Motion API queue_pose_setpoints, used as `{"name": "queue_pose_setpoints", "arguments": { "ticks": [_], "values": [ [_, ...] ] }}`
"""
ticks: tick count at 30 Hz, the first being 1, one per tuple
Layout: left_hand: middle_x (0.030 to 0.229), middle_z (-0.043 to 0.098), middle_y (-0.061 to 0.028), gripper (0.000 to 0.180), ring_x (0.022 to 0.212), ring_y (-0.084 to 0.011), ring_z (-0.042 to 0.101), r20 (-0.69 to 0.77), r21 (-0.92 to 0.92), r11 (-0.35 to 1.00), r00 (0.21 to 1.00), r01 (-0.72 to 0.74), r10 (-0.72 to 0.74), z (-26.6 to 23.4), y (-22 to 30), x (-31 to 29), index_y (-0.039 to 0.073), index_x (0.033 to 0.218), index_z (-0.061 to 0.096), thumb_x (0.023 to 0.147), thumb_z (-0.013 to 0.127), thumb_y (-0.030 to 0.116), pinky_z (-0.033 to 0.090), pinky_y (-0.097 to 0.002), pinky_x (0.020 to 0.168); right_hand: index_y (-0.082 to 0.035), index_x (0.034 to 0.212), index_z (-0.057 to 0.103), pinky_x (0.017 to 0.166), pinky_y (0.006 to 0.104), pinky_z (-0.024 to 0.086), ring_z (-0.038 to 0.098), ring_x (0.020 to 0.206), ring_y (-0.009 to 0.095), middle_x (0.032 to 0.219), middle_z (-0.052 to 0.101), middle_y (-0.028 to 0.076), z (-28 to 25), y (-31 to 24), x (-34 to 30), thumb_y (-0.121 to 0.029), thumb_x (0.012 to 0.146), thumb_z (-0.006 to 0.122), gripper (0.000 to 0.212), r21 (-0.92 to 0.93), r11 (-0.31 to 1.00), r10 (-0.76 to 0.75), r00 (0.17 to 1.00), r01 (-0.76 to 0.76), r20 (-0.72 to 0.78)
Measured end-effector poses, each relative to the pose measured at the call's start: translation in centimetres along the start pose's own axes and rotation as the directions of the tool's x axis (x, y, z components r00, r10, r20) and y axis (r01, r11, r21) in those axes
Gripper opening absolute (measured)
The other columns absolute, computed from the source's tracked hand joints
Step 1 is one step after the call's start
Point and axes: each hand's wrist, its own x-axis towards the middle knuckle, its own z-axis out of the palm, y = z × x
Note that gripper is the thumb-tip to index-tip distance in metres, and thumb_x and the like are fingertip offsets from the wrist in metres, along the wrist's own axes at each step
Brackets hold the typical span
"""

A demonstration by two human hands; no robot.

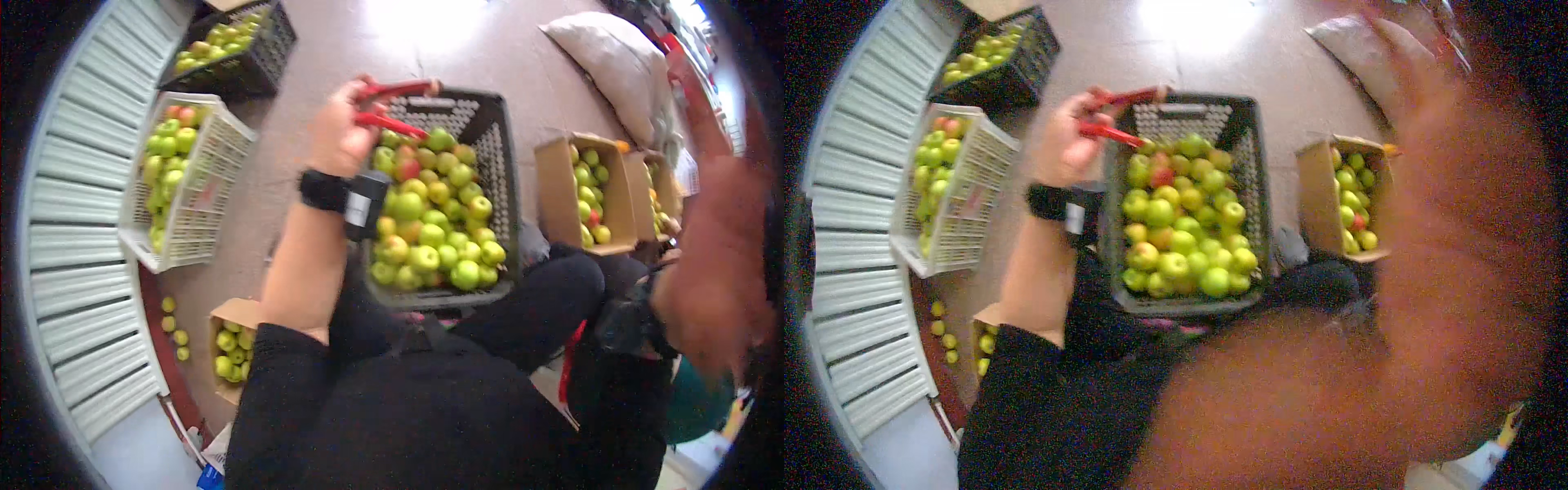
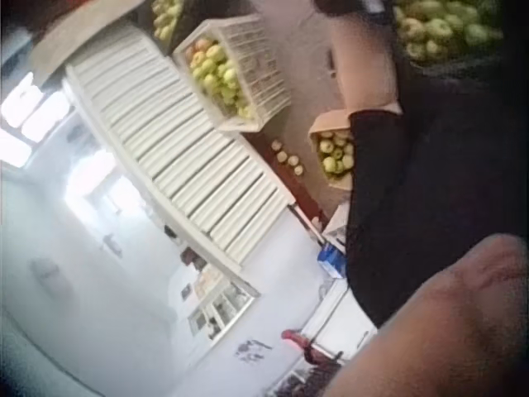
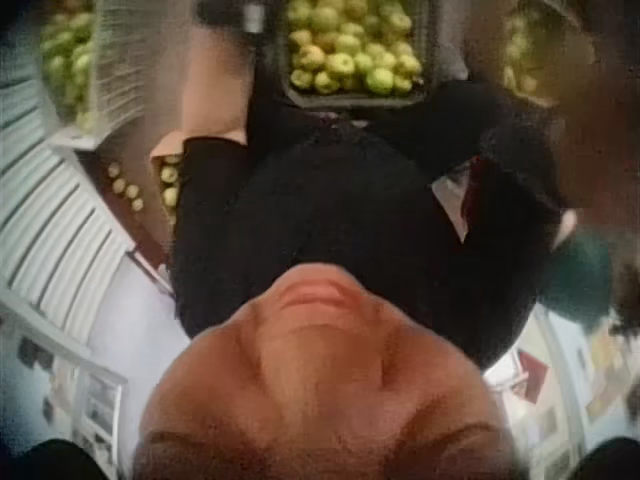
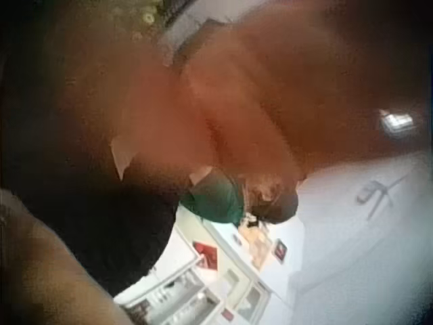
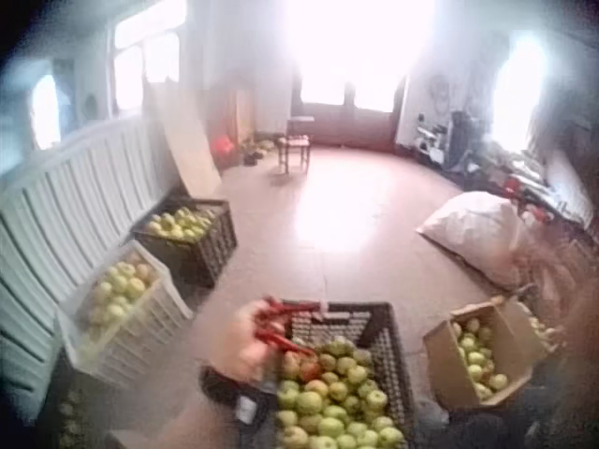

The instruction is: The person uses shears to trim stems from apples, picking them up one by one from a cardboard box and later from a crate.

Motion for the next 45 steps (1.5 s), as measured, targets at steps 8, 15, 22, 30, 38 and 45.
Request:
{"name": "queue_pose_setpoints", "arguments": {
  "ticks": [8, 15, 22, 30, 38, 45],
  "values": [
    [0.100, 0.058, -0.0066, 0.019, 0.090, -0.0272, 0.058, -0.248, -0.348, 0.928, 0.942, 0.130, -0.225, -1.4, -1.0, -1.8, 0.004, 0.103, 0.056, 0.086, 0.050, 0.007, 0.045, -0.0282, 0.064, 0.005, 0.103, 0.056, 0.084, 0.0395, 0.044, 0.055, 0.093, 0.033, 0.096, 0.058, 0.017, 11.3, -6.7, -8.5, -0.009, 0.092, 0.050, 0.019, 0.761, 0.213, -0.345, 0.682, -0.613, 0.645],
    [0.099, 0.059, -0.0067, 0.019, 0.094, -0.0276, 0.058, -0.262, -0.345, 0.930, 0.938, 0.128, -0.226, -2.9, -0.9, -1.8, 0.004, 0.105, 0.056, 0.087, 0.050, 0.008, 0.044, -0.0287, 0.064, 0.004, 0.091, 0.058, 0.072, 0.0383, 0.045, 0.055, 0.081, 0.031, 0.089, 0.057, 0.016, 12.4, -7.3, -8.1, -0.013, 0.090, 0.055, 0.018, 0.803, 0.105, -0.376, 0.725, -0.586, 0.578],
    [0.096, 0.058, -0.0059, 0.016, 0.085, -0.0202, 0.057, -0.264, -0.341, 0.930, 0.936, 0.137, -0.234, -1.6, -0.8, -1.3, 0.004, 0.101, 0.056, 0.087, 0.049, 0.007, 0.044, -0.0330, 0.065, 0.005, 0.092, 0.057, 0.074, 0.0391, 0.044, 0.054, 0.083, 0.032, 0.089, 0.056, 0.017, 9.4, -4.5, -9.0, -0.008, 0.091, 0.050, 0.015, 0.697, 0.083, -0.511, 0.570, -0.713, 0.644],
    [0.101, 0.057, -0.0091, 0.020, 0.096, -0.0316, 0.057, -0.252, -0.352, 0.927, 0.941, 0.128, -0.226, -2.3, -1.0, -1.5, 0.002, 0.106, 0.054, 0.087, 0.050, 0.007, 0.044, -0.0288, 0.066, 0.004, 0.094, 0.062, 0.073, 0.0380, 0.047, 0.059, 0.083, 0.030, 0.091, 0.061, 0.015, 9.3, -4.9, -8.9, -0.006, 0.088, 0.056, 0.013, 0.748, 0.238, -0.131, 0.743, -0.620, 0.657],
    [0.101, 0.058, -0.0082, 0.019, 0.095, -0.0288, 0.059, -0.244, -0.335, 0.933, 0.945, 0.129, -0.219, -2.0, -0.8, -1.5, 0.003, 0.105, 0.055, 0.090, 0.048, 0.010, 0.045, -0.0298, 0.067, 0.003, 0.088, 0.061, 0.070, 0.0382, 0.045, 0.055, 0.078, 0.029, 0.086, 0.057, 0.016, 10.2, -6.1, -9.0, -0.007, 0.091, 0.051, 0.014, 0.726, 0.126, -0.366, 0.648, -0.676, 0.667],
    [0.100, 0.059, -0.0089, 0.019, 0.094, -0.0292, 0.058, -0.269, -0.328, 0.934, 0.934, 0.141, -0.236, -2.2, -0.9, -2.3, 0.001, 0.105, 0.054, 0.089, 0.049, 0.011, 0.046, -0.0290, 0.067, 0.005, 0.095, 0.054, 0.073, 0.0395, 0.043, 0.054, 0.084, 0.034, 0.090, 0.055, 0.016, 8.7, -3.9, -9.6, -0.004, 0.092, 0.046, 0.013, 0.701, 0.233, -0.555, 0.500, -0.674, 0.665]
  ]
}}
